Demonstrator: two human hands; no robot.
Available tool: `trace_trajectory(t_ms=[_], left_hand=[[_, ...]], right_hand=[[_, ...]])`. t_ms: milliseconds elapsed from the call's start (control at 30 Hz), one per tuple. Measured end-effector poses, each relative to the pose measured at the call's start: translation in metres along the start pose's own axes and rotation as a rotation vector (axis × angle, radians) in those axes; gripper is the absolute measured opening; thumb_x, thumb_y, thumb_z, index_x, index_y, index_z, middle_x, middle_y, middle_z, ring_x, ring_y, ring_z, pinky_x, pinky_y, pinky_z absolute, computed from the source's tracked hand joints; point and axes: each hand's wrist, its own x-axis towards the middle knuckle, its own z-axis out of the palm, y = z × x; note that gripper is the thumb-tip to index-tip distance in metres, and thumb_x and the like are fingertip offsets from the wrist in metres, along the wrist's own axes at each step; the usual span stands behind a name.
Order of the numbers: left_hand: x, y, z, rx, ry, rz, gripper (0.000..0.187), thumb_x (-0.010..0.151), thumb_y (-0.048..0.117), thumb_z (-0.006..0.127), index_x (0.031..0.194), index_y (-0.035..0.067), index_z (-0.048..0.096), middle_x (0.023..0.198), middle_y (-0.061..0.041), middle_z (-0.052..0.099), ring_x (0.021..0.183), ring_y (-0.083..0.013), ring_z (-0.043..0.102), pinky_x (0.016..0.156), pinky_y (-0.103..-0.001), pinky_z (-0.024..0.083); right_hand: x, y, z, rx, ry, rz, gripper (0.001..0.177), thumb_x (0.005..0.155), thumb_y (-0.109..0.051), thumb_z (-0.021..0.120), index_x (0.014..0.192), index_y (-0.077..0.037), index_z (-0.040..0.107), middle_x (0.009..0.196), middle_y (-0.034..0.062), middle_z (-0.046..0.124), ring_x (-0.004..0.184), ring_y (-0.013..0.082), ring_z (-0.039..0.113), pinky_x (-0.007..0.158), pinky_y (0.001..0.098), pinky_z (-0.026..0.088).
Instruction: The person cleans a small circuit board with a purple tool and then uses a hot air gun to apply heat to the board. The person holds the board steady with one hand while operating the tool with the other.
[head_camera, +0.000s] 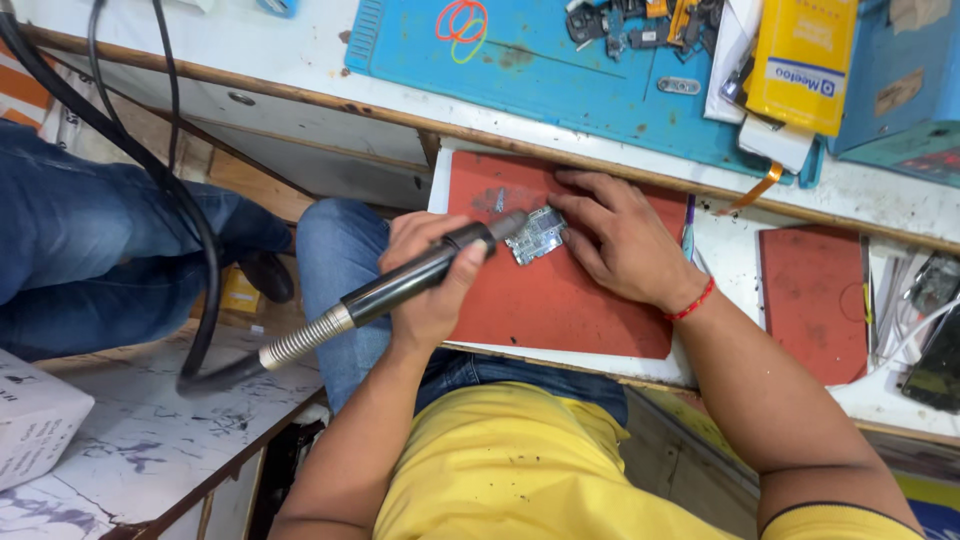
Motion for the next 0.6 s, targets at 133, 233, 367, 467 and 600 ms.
trace_trajectory(t_ms=[133,233,367,467,600], left_hand=[[-0.004,-0.005,-0.001,-0.009,-0.038,0.012,0.030,0.090,0.029,0.079,0.102,0.003,0.072,0.101,-0.010,0.073,0.104,-0.0270,0.066,0.096,-0.040,0.053],[-0.005,-0.008,0.000,-0.014,0.026,-0.045,0.029,0.093,0.029,0.077,0.105,0.003,0.072,0.103,-0.011,0.073,0.106,-0.0274,0.065,0.097,-0.040,0.053],[-0.001,-0.005,-0.003,-0.035,-0.068,0.044,0.032,0.094,0.032,0.076,0.109,0.004,0.071,0.103,-0.010,0.072,0.108,-0.0279,0.066,0.099,-0.040,0.053],[-0.004,0.000,-0.001,-0.012,-0.076,0.118,0.037,0.092,0.035,0.078,0.110,0.003,0.071,0.109,-0.012,0.070,0.107,-0.0297,0.064,0.097,-0.040,0.052],[-0.021,0.002,0.004,-0.082,-0.087,0.044,0.056,0.085,0.040,0.080,0.124,0.004,0.063,0.112,-0.013,0.060,0.104,-0.0273,0.059,0.092,-0.039,0.051]], right_hand=[[-0.007,0.003,0.005,-0.011,-0.015,0.005,0.043,0.087,-0.007,0.070,0.130,-0.002,0.065,0.141,0.0201,0.057,0.129,0.0406,0.055,0.109,0.0479,0.045],[-0.006,0.003,0.002,-0.016,-0.026,0.002,0.044,0.087,-0.007,0.071,0.131,-0.003,0.064,0.143,0.0199,0.056,0.131,0.0403,0.055,0.110,0.0478,0.045],[-0.001,-0.010,-0.007,0.090,0.036,-0.047,0.047,0.090,-0.006,0.071,0.136,-0.001,0.059,0.145,0.0203,0.054,0.133,0.0401,0.056,0.112,0.0470,0.047],[0.003,-0.027,-0.013,0.044,0.134,-0.255,0.057,0.083,-0.018,0.076,0.133,0.002,0.056,0.137,0.0220,0.054,0.127,0.0421,0.056,0.109,0.0499,0.046],[0.003,-0.047,-0.003,-0.004,0.017,-0.265,0.059,0.083,-0.023,0.083,0.131,0.001,0.060,0.122,0.0177,0.063,0.114,0.0391,0.061,0.107,0.0519,0.048]])
